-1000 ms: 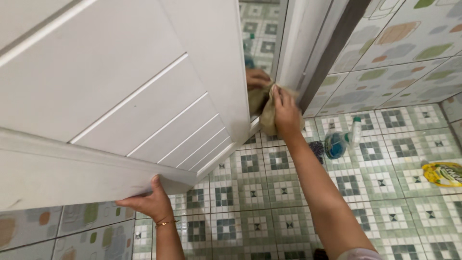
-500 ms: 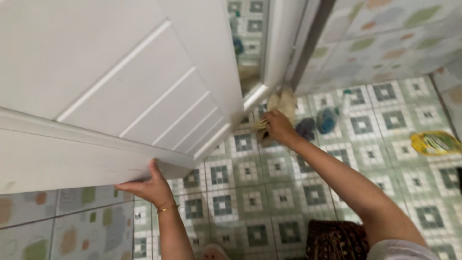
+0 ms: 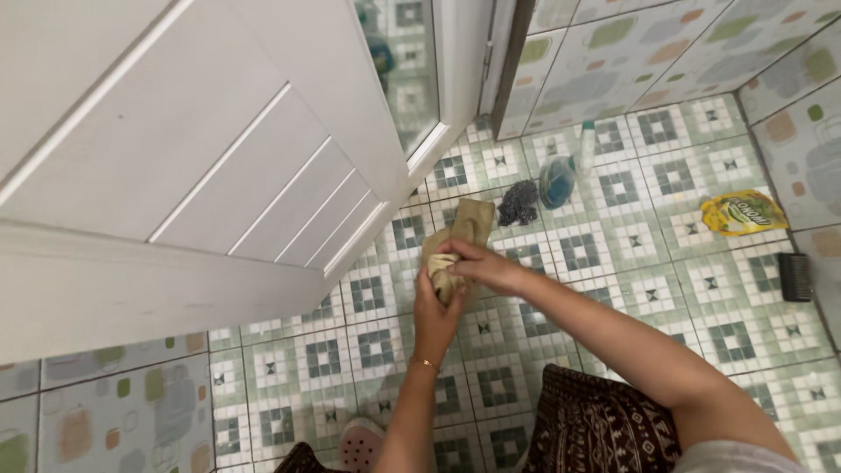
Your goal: The person sprays cleaner on a white door with a glass panel, then wipes it with a cloth. They scrub the door frame with a steel wool pad, wipe again, and place the cleaning items on a mat. Finally, they pour liquid from a yellow packet into a purple scoop and dip the steel wool into a bucket of water.
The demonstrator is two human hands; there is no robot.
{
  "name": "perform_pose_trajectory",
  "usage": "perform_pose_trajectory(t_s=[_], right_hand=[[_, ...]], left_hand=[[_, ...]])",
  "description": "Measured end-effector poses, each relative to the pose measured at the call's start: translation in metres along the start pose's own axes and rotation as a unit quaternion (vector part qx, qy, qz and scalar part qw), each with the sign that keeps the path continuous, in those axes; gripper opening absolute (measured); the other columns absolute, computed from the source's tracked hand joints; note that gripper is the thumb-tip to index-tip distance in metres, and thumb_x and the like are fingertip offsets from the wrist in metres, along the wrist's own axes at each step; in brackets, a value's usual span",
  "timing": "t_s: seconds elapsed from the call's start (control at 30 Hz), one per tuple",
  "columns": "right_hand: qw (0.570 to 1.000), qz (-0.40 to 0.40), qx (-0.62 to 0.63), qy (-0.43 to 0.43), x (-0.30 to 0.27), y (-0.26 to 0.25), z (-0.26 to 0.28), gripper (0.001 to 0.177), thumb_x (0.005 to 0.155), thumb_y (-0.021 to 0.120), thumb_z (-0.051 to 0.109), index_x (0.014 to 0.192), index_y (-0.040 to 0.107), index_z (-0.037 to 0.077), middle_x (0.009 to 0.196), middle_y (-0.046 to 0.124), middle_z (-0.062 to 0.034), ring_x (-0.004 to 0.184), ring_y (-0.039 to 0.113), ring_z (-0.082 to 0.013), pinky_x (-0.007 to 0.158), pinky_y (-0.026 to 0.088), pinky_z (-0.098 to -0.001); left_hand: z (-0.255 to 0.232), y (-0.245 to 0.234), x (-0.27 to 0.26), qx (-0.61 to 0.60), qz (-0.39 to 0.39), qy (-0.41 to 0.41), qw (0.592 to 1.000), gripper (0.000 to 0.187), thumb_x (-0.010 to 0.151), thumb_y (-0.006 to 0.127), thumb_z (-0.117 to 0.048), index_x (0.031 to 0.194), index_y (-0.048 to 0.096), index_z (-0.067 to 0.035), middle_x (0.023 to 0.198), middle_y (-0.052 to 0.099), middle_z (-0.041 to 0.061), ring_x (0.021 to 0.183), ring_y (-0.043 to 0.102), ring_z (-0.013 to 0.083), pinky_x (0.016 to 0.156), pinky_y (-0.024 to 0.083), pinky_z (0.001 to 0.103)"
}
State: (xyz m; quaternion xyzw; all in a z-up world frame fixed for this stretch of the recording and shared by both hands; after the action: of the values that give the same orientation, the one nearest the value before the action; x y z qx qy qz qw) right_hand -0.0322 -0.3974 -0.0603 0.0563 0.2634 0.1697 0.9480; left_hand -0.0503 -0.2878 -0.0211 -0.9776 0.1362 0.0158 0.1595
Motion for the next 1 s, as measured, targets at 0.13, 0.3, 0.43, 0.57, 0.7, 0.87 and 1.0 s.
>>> perform_pose_trajectory(t_s=[0.13,0.3,0.43,0.57,0.7,0.87,1.0], right_hand=[[0.992,-0.076,-0.099,0.0,0.001,-0.085,-0.03,0.053,0.093,0.062,0.025,0.142,0.047,0.016,0.131,0.058,-0.0088,0.117,0.059,-0.0166,0.092,0.056,-0.0305],[0.923,-0.375,0.02,0.084,-0.023,-0.227,-0.125,0.065,0.086,0.077,0.04,0.128,0.057,-0.005,0.11,0.065,-0.0186,0.091,0.068,-0.0281,0.081,0.06,-0.0458],[0.753,-0.593,-0.281,-0.049,-0.061,-0.294,-0.072,0.083,0.081,0.095,0.043,0.121,0.054,-0.017,0.108,0.059,-0.0308,0.094,0.064,-0.0423,0.081,0.058,-0.0523],[0.777,-0.595,-0.161,-0.127,-0.052,-0.314,-0.045,0.066,0.075,0.084,0.038,0.122,0.062,-0.003,0.113,0.069,-0.0197,0.103,0.07,-0.0321,0.094,0.057,-0.0421],[0.743,-0.621,-0.214,-0.132,-0.062,-0.313,-0.021,0.055,0.085,0.085,0.035,0.121,0.065,-0.001,0.12,0.059,-0.0258,0.108,0.061,-0.0377,0.094,0.05,-0.0479],[0.771,-0.588,-0.204,-0.138,-0.094,-0.296,-0.012,0.047,0.09,0.079,0.036,0.123,0.066,0.005,0.118,0.067,-0.0163,0.109,0.067,-0.0299,0.097,0.053,-0.0453],[0.82,-0.504,-0.243,-0.124,-0.113,-0.26,0.014,0.045,0.088,0.077,0.035,0.123,0.068,0.008,0.119,0.067,-0.0149,0.106,0.067,-0.0287,0.092,0.054,-0.0415]], left_hand=[[0.008,0.008,-0.003,-0.005,0.023,0.005,1.0,0.058,0.09,0.071,-0.019,0.141,0.047,-0.002,0.122,0.07,0.018,0.111,0.071,0.0286,0.091,0.056,0.038],[0.042,0.002,-0.012,-0.07,0.04,-0.054,0.995,0.061,0.086,0.07,-0.017,0.141,0.047,-0.003,0.122,0.071,0.015,0.111,0.071,0.0253,0.092,0.056,0.035],[0.074,-0.003,-0.018,-0.058,0.052,-0.165,0.983,0.058,0.084,0.076,-0.024,0.133,0.054,-0.004,0.117,0.073,0.014,0.106,0.072,0.0221,0.088,0.058,0.034],[0.083,-0.003,-0.028,-0.085,0.061,-0.198,0.975,0.061,0.081,0.081,-0.028,0.13,0.054,-0.003,0.117,0.072,0.012,0.104,0.07,0.0192,0.088,0.058,0.034],[0.076,0.001,-0.028,-0.094,0.063,-0.197,0.974,0.057,0.084,0.078,-0.029,0.129,0.057,-0.002,0.116,0.074,0.013,0.103,0.071,0.0194,0.087,0.058,0.032],[0.044,0.012,-0.011,-0.214,0.07,-0.142,0.964,0.056,0.089,0.072,-0.027,0.136,0.052,-0.004,0.125,0.069,0.01,0.112,0.068,0.0186,0.092,0.057,0.032],[0.008,0.03,0.0,-0.094,0.157,-0.08,0.98,0.062,0.091,0.072,-0.03,0.143,0.051,-0.003,0.144,0.055,0.015,0.126,0.06,0.0239,0.1,0.056,0.037]])
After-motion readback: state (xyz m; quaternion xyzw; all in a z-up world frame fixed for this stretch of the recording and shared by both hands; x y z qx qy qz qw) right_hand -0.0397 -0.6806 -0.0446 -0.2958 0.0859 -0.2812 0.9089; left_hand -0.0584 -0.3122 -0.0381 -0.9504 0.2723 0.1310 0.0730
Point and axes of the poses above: each hand's wrist, its own x-axis towards the middle knuckle, its own y-axis out of the palm, z = x × y, the point moved 10 cm from there along x, towards the middle knuckle
